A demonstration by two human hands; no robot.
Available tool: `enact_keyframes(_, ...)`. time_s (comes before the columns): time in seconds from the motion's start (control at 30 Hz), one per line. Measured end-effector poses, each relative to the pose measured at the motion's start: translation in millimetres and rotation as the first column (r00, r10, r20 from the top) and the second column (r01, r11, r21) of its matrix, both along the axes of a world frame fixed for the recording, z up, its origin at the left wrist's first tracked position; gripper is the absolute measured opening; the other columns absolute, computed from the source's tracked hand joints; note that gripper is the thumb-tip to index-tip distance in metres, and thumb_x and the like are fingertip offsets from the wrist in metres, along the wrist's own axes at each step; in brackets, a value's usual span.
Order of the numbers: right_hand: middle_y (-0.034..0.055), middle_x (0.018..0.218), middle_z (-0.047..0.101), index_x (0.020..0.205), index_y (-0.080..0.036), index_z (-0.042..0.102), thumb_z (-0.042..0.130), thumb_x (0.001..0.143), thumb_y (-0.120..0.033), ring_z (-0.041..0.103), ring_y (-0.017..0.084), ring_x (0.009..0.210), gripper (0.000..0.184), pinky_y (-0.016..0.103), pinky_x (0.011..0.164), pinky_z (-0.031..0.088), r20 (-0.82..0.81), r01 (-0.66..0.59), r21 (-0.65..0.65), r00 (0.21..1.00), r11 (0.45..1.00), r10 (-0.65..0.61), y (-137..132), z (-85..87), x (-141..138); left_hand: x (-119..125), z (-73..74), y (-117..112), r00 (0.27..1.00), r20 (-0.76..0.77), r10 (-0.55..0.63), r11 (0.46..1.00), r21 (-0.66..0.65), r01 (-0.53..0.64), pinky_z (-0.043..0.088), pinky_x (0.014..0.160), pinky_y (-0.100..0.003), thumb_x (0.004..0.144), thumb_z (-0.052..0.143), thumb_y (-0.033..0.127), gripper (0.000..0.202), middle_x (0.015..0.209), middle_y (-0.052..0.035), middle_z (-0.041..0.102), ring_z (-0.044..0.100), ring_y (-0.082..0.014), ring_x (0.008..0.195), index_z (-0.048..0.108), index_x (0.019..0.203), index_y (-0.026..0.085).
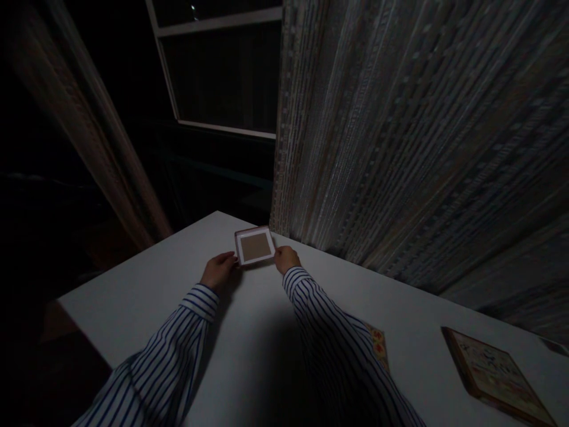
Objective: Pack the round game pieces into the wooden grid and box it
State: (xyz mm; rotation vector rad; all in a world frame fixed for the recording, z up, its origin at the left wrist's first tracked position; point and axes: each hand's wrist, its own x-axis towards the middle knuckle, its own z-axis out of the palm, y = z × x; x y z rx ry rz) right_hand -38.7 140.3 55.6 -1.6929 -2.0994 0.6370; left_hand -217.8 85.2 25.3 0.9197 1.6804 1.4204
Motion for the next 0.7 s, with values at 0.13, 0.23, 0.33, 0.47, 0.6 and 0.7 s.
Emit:
enact_keyframes(0.13,0.0068,0.079,0.068,0.091,-0.015,0.069,0.039,0.080,-0.017,0.060,0.015,0.073,0.032,0.020,0.063,0.039,-0.033,-0.020,0.033,0.999,0.999,0.021,-4,7.9,12,10,9.1,-5,0.994,0.108,-0.021,1.000,0.015,0.020,0.052,0.061,-0.028,0.077,0.054,0.014,0.031,0.090,-0.0142,0.067,0.065,-0.0157,0.064,0.057,0.107,0.007)
enact_keyframes(0.23,0.0058,0.075,0.068,0.088,-0.014,0.070,0.040,0.080,-0.018,0.060,0.015,0.072,0.031,0.021,0.064,0.039,-0.054,-0.056,0.052,0.997,0.997,0.059,-8,12.5,23,16,19.4,-13,0.981,0.190,-0.032,0.999,0.024,0.028,0.049,0.052,-0.025,0.079,0.054,0.017,0.039,0.086,-0.0134,0.067,0.063,-0.0129,0.055,0.050,0.116,0.007)
enact_keyframes(0.33,0.0034,0.073,0.067,0.088,-0.015,0.070,0.041,0.079,-0.018,0.059,0.014,0.070,0.030,0.021,0.065,0.039,-0.076,-0.105,0.065,0.991,0.992,0.110,-13,16.8,36,19,27.0,-19,0.970,0.242,-0.030,0.999,0.025,0.024,0.047,0.048,-0.022,0.081,0.053,0.020,0.043,0.080,-0.0114,0.066,0.060,-0.0106,0.051,0.044,0.122,0.007)
enact_keyframes(0.47,0.0022,0.069,0.066,0.090,-0.015,0.070,0.042,0.079,-0.018,0.058,0.014,0.069,0.031,0.021,0.064,0.040,-0.102,-0.137,0.073,0.984,0.988,0.144,-23,22.4,54,24,29.7,-22,0.966,0.253,-0.061,0.998,0.038,0.053,0.045,0.046,-0.021,0.083,0.050,0.023,0.036,0.071,-0.0057,0.063,0.056,-0.0094,0.048,0.049,0.115,0.007)
enact_keyframes(0.6,0.0024,0.070,0.067,0.092,-0.014,0.070,0.042,0.079,-0.017,0.059,0.014,0.067,0.031,0.021,0.063,0.041,-0.135,-0.147,0.063,0.979,0.987,0.154,-31,26.6,70,33,30.7,-25,0.961,0.253,-0.113,0.993,0.054,0.102,0.045,0.046,-0.020,0.083,0.047,0.025,0.026,0.061,-0.0014,0.059,0.055,-0.0091,0.046,0.056,0.102,0.009)
enact_keyframes(0.7,0.0034,0.075,0.068,0.092,-0.013,0.069,0.043,0.079,-0.017,0.059,0.013,0.066,0.030,0.021,0.062,0.042,-0.161,-0.142,0.052,0.976,0.988,0.149,-36,28.5,82,41,33.3,-27,0.958,0.255,-0.130,0.991,0.056,0.120,0.044,0.045,-0.020,0.083,0.046,0.024,0.021,0.059,-0.0007,0.058,0.055,-0.0091,0.045,0.057,0.096,0.011)
